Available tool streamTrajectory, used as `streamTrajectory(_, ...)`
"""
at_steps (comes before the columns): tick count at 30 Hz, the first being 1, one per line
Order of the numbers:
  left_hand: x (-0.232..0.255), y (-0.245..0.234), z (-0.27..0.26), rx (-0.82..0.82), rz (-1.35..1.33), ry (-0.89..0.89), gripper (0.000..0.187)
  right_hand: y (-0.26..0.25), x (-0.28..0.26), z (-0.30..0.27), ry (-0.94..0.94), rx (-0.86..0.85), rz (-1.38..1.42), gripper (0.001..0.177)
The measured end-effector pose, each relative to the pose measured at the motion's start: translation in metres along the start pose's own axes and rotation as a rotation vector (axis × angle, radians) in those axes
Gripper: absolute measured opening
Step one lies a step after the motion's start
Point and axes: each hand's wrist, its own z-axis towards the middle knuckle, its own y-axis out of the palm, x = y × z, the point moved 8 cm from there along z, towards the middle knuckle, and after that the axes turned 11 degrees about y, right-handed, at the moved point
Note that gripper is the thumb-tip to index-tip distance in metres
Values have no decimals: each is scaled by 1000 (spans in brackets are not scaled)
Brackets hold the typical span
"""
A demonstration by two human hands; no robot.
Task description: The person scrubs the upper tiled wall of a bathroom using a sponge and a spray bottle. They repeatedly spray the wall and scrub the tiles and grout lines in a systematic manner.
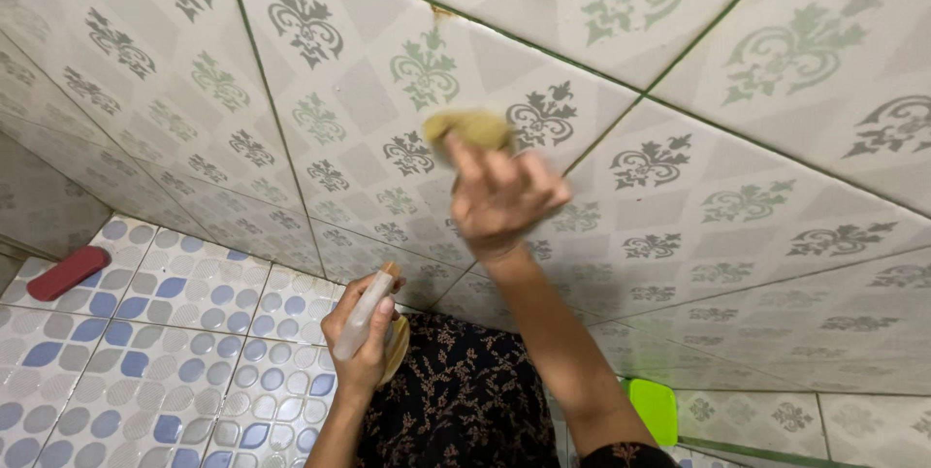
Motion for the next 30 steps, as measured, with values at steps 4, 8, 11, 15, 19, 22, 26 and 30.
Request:
streamTrajectory(4,-2,-5,5,29,30,-18,29,8,-30,-116,-205,-38,179,9)
streamTrajectory(8,5,-9,-3,-3,64,-14,29,-5,-24,-207,-339,-398,136,17)
streamTrajectory(11,4,-6,-10,-42,97,-34,29,-18,5,-205,-272,-465,152,12)
streamTrajectory(15,-4,15,-13,-81,87,-40,30,-32,98,-106,-30,-313,-183,35)
streamTrajectory(19,-14,56,-21,-141,-77,-151,35,-94,181,6,213,29,12,14)
streamTrajectory(22,0,81,-16,-227,-4,-75,38,-86,187,6,255,210,87,27)
streamTrajectory(26,11,101,-10,-284,-10,12,31,-64,143,-109,-43,17,-201,11)
streamTrajectory(30,2,106,-18,-316,-26,-49,29,-62,111,-239,-27,-495,76,17)
